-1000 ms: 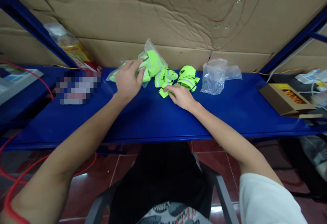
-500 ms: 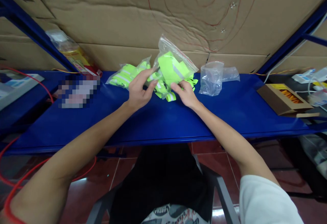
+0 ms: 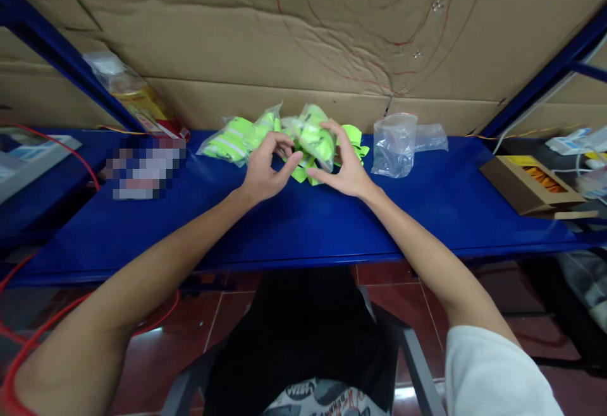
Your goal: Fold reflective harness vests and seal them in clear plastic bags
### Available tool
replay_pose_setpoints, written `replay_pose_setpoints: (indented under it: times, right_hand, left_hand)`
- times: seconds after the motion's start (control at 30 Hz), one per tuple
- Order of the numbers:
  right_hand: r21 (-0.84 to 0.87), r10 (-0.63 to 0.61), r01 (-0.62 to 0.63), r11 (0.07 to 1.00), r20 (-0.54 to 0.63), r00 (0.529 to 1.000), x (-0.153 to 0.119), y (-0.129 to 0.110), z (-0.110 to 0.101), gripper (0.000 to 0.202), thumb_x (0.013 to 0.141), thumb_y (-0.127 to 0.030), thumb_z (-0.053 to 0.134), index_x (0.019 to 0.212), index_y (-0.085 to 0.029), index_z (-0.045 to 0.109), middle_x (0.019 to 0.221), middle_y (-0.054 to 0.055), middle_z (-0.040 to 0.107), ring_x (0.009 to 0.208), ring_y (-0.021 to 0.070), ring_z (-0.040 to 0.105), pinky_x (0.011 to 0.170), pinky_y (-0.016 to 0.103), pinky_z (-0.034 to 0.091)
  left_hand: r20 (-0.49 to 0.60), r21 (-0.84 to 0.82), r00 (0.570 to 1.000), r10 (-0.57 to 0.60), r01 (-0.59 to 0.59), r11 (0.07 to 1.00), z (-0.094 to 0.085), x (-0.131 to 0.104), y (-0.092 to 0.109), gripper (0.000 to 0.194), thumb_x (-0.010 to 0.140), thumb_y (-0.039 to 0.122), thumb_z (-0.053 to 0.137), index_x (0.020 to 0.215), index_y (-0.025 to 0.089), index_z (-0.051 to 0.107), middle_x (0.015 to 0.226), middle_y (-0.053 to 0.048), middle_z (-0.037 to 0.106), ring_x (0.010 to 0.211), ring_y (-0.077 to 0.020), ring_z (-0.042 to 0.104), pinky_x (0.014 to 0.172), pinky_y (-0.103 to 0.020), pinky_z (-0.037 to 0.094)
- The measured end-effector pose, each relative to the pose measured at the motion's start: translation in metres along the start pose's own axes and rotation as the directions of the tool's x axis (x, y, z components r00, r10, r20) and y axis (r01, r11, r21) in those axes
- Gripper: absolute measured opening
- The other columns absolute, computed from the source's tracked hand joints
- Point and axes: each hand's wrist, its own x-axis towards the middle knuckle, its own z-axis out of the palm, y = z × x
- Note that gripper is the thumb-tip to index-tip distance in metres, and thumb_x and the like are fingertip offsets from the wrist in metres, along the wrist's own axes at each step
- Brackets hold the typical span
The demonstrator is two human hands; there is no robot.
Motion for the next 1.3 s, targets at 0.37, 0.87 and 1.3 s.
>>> replay_pose_setpoints:
  times: [0.37, 0.87, 1.3]
  right_hand:
    - [-0.178, 0.110, -0.129, 0.975, -0.115, 0.987, 0.000, -0.008, -0.004, 0.051, 0.091, -0.072, 0.080, 0.113, -0.027, 0.069, 0.125, 0.012, 0.072, 0.083, 0.0246, 0.068, 0.078, 0.047, 0.062]
    - [0.074, 0.165, -0.178, 0.981, 0.151, 0.975, -0.005, -0.018, 0.002, 0.034, 0.107, -0.059, 0.061, 0.100, -0.026, 0.062, 0.068, -0.004, 0.066, 0.056, 0.0151, 0.057, 0.059, 0.032, 0.048]
    - [-0.230, -0.005, 0.043, 0.972, 0.163, 0.987, -0.002, -0.021, -0.001, 0.031, 0.113, -0.042, 0.052, 0.089, -0.023, 0.057, 0.071, -0.001, 0.064, 0.060, 0.0141, 0.053, 0.063, 0.031, 0.040]
  left_hand:
    - [-0.076, -0.368, 0.981, -0.178, 0.139, 0.919, 0.020, -0.004, 0.003, 0.038, 0.100, 0.044, 0.078, 0.090, 0.025, 0.047, 0.091, -0.001, 0.070, 0.090, -0.0161, 0.076, 0.085, -0.032, 0.069]
    - [0.056, -0.240, 0.998, -0.020, 0.033, 0.970, 0.018, -0.007, 0.001, 0.014, 0.105, 0.035, 0.074, 0.102, 0.022, 0.079, 0.087, -0.002, 0.066, 0.077, -0.0137, 0.065, 0.069, -0.026, 0.057]
    - [0.148, -0.305, 0.989, -0.030, 0.074, 0.949, 0.018, -0.004, 0.008, 0.016, 0.104, 0.026, 0.067, 0.090, 0.020, 0.070, 0.091, -0.002, 0.066, 0.081, -0.0137, 0.066, 0.072, -0.024, 0.060]
